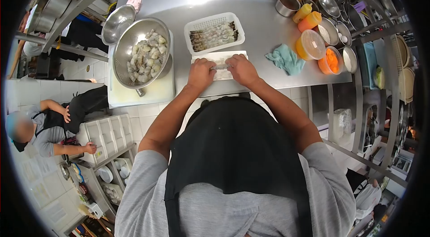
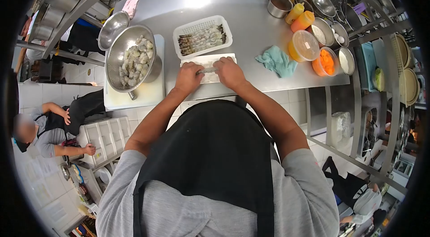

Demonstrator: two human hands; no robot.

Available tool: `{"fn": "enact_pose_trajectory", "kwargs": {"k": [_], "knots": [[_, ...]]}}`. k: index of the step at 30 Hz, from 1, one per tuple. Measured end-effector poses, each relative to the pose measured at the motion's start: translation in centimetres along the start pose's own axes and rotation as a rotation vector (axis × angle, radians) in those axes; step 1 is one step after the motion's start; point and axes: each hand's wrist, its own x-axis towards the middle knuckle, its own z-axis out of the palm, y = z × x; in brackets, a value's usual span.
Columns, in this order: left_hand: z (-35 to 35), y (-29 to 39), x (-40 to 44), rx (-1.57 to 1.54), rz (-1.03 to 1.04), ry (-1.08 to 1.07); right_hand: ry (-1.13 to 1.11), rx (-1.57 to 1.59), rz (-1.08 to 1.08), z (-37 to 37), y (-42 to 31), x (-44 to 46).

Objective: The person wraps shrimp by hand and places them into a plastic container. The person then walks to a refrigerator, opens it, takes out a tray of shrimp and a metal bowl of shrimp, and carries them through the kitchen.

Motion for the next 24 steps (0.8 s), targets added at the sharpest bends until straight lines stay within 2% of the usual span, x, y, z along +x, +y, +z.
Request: {"fn": "enact_pose_trajectory", "kwargs": {"k": [8,17,24], "knots": [[1.7,1.4,1.5,-0.109,0.019,0.012,0.008,0.062,-0.011,0.2,0.2,0.5],[3.1,1.3,2.6,-0.102,0.093,0.020,-0.072,-0.094,-0.077,0.1,0.6,1.0],[3.2,1.2,3.1,-0.068,0.086,-0.037,-0.231,-0.102,-0.108,-1.2,1.8,1.7]]}}
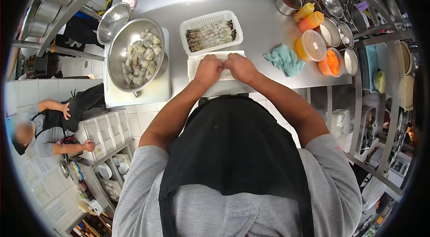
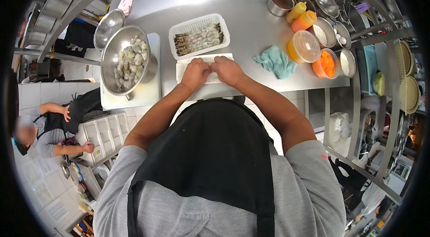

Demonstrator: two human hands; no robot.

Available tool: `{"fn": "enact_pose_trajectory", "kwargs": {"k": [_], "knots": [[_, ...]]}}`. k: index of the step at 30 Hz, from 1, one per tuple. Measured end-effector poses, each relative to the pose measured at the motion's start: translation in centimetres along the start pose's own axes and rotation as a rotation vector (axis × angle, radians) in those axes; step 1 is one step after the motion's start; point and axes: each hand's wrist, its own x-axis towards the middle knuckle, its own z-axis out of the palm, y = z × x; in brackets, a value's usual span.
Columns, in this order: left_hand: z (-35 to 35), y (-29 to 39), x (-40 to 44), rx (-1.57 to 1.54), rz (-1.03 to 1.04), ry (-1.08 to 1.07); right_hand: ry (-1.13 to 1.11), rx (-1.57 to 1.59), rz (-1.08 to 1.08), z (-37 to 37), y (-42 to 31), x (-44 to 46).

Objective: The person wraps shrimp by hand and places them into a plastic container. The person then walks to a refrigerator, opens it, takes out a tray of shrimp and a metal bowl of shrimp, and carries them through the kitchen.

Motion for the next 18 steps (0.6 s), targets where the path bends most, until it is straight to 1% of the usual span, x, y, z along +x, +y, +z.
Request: {"fn": "enact_pose_trajectory", "kwargs": {"k": [2,3,6,8,12,14,15,18], "knots": [[-0.4,0.2,-0.2,-0.005,-0.016,-0.009,-0.006,0.010,-0.022,-0.1,0.2,-0.2],[-0.9,0.2,-0.3,0.013,-0.015,-0.032,0.035,0.006,-0.038,-0.1,0.3,-0.5],[-1.9,0.3,-1.9,-0.068,-0.016,0.086,0.171,0.003,-0.085,0.0,0.1,-0.9],[-2.5,0.0,-2.7,-0.095,-0.054,0.103,0.281,0.014,-0.102,-0.2,-0.8,-1.2],[-2.7,-0.5,-2.7,-0.088,-0.068,0.069,0.202,0.065,-0.059,0.9,-2.1,0.3],[-2.5,-0.9,-2.6,-0.060,-0.016,0.084,0.139,0.040,-0.040,1.5,-2.4,1.0],[-2.4,-0.9,-2.5,-0.047,0.008,0.091,0.114,0.029,-0.058,1.7,-2.3,1.2],[-2.9,-1.5,-2.2,0.035,0.070,0.018,0.032,-0.005,-0.117,2.0,-1.8,1.8]]}}
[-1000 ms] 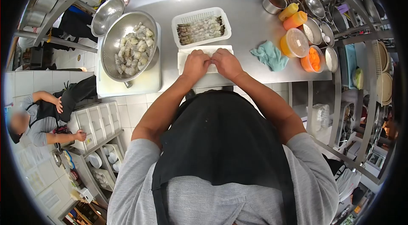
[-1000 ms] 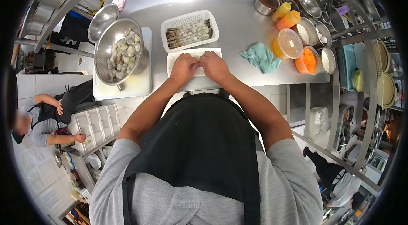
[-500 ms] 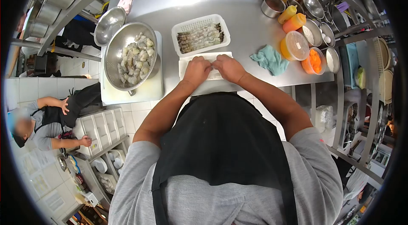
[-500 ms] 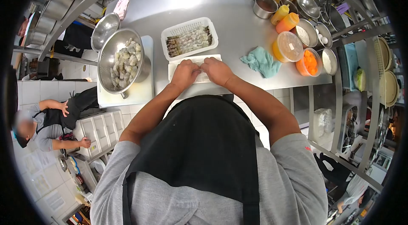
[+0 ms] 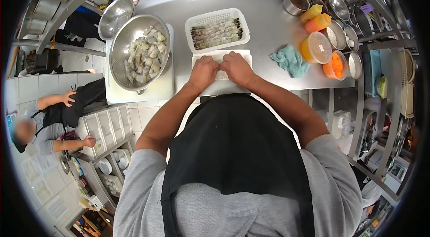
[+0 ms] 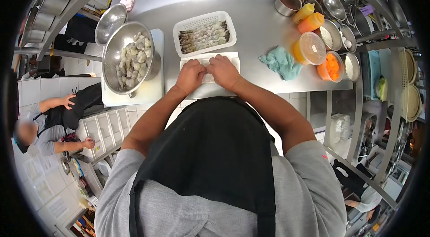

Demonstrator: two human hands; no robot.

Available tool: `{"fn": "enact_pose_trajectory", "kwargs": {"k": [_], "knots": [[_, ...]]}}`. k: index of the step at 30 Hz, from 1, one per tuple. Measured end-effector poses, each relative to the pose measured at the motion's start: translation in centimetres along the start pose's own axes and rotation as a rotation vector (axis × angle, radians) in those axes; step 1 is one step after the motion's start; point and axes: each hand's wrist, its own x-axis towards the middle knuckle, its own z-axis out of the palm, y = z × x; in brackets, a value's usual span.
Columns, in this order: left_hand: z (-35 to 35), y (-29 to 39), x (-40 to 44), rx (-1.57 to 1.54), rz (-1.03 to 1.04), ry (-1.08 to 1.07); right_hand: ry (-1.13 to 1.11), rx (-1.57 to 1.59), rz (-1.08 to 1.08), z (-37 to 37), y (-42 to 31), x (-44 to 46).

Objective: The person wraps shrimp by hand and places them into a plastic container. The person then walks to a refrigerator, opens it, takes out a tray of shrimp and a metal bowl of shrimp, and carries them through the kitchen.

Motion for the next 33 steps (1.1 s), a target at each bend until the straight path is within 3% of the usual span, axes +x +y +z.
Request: {"fn": "enact_pose_trajectory", "kwargs": {"k": [5,8,17,21,23,33], "knots": [[-0.5,-0.8,0.2,-0.041,-0.010,-0.048,-0.017,0.033,-0.067,-0.4,1.1,0.5],[-1.0,0.0,-0.1,-0.085,-0.034,0.024,0.133,0.120,-0.011,-1.4,0.2,-0.7],[0.5,0.7,0.7,-0.032,-0.060,-0.026,-0.056,-0.036,0.085,-1.1,1.1,-0.6],[-0.9,-0.2,-0.5,-0.100,-0.086,0.081,0.088,0.024,0.066,-1.5,0.2,-1.1],[-1.4,-0.6,-1.1,-0.105,-0.088,0.034,0.153,0.064,0.077,-1.6,-1.0,-0.7],[-0.9,-1.4,-1.3,-0.097,-0.015,0.064,0.060,0.053,0.072,1.1,-1.8,1.2]]}}
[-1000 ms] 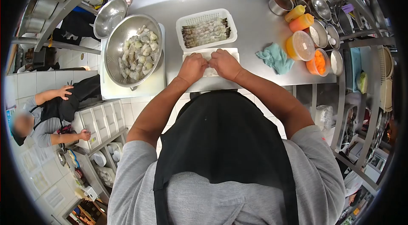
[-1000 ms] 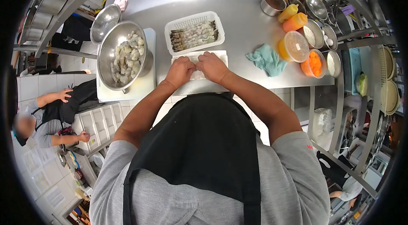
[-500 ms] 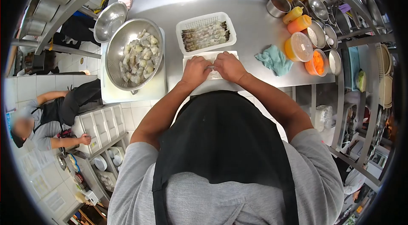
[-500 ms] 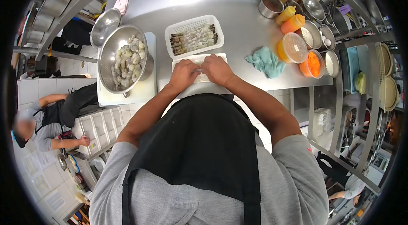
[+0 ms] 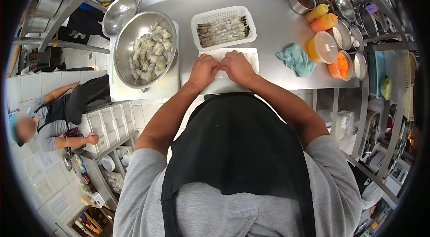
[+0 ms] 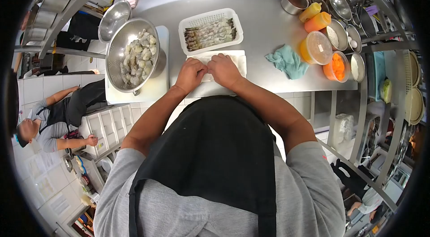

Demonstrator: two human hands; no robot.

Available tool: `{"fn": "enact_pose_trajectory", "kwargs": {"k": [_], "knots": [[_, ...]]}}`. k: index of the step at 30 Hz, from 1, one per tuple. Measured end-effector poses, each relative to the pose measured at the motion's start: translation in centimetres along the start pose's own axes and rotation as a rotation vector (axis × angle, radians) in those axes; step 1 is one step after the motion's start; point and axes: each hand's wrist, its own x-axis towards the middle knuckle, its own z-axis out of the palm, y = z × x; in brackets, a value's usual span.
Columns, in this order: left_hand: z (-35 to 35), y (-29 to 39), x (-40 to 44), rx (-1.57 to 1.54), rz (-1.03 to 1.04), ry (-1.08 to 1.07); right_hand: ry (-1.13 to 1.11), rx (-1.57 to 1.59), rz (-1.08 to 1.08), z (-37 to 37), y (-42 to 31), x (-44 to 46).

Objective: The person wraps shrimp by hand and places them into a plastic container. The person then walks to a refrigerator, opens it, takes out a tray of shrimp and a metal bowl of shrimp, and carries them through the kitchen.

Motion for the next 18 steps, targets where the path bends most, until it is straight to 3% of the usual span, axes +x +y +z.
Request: {"fn": "enact_pose_trajectory", "kwargs": {"k": [8,11,15,18], "knots": [[-0.4,0.1,-0.2,0.062,-0.008,-0.029,-0.034,-0.041,-0.003,-1.3,-0.2,-0.2],[-0.8,-0.1,-0.6,0.062,-0.011,0.011,0.091,-0.033,0.071,-3.5,0.3,-1.9],[-0.7,0.0,-1.0,0.120,-0.027,0.022,-0.025,-0.026,0.090,-4.4,2.9,-3.3],[-0.3,0.4,-1.0,0.202,-0.057,0.003,0.009,0.024,0.062,-4.2,3.1,-3.2]]}}
